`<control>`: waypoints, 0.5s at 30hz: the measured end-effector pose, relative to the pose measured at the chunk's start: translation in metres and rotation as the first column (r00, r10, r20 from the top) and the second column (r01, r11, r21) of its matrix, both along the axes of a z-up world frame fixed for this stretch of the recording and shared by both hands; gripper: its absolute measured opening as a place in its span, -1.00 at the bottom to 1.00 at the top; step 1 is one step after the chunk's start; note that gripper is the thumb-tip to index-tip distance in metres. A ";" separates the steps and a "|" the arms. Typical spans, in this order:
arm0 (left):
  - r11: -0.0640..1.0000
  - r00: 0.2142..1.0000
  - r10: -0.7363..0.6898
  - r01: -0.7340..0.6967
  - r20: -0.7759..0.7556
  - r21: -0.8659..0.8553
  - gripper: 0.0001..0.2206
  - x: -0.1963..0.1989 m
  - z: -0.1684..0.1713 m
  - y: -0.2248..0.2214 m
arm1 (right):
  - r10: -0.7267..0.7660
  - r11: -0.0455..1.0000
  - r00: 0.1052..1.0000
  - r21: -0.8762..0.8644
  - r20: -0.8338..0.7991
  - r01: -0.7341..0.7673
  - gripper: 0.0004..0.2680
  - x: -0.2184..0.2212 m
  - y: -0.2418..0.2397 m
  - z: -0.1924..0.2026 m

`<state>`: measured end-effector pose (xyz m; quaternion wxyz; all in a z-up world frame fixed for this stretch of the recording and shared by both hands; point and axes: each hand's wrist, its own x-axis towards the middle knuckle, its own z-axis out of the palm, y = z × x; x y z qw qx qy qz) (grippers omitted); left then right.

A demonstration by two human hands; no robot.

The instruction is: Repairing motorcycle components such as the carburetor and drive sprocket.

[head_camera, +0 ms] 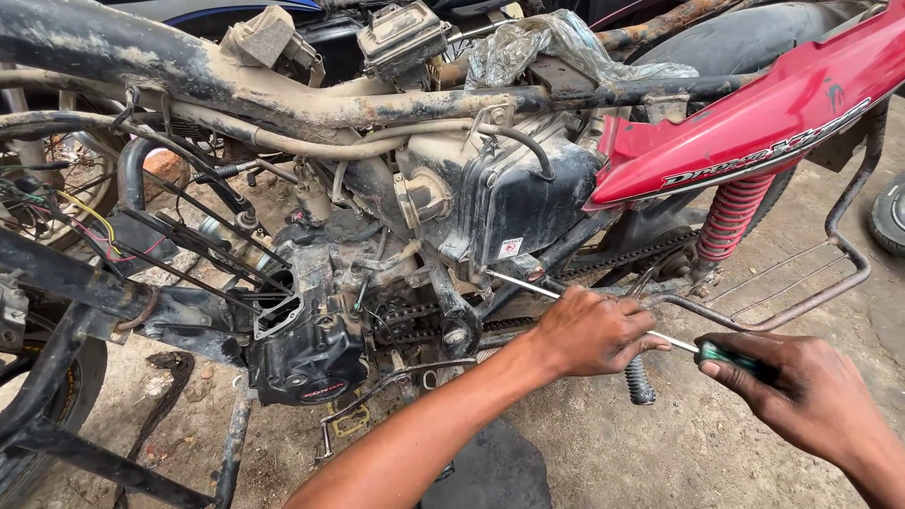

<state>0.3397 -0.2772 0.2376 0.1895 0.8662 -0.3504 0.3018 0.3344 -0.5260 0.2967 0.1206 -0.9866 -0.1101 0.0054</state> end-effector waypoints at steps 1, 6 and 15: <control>1.000 1.000 -0.003 0.003 -0.001 0.002 -0.73 0.002 -0.003 0.000 | -0.003 1.000 1.000 0.002 -0.001 0.003 -0.66 0.002 0.000 -0.001; 1.000 1.000 -0.010 0.010 0.004 -0.022 -0.73 0.006 -0.003 0.002 | -0.001 0.996 1.000 -0.093 0.010 0.002 -0.65 0.008 0.002 -0.001; 0.997 0.997 -0.047 0.050 -0.061 0.063 -0.72 0.020 -0.012 0.008 | 0.188 0.937 0.973 0.321 -0.132 -0.137 -0.67 0.046 -0.013 -0.039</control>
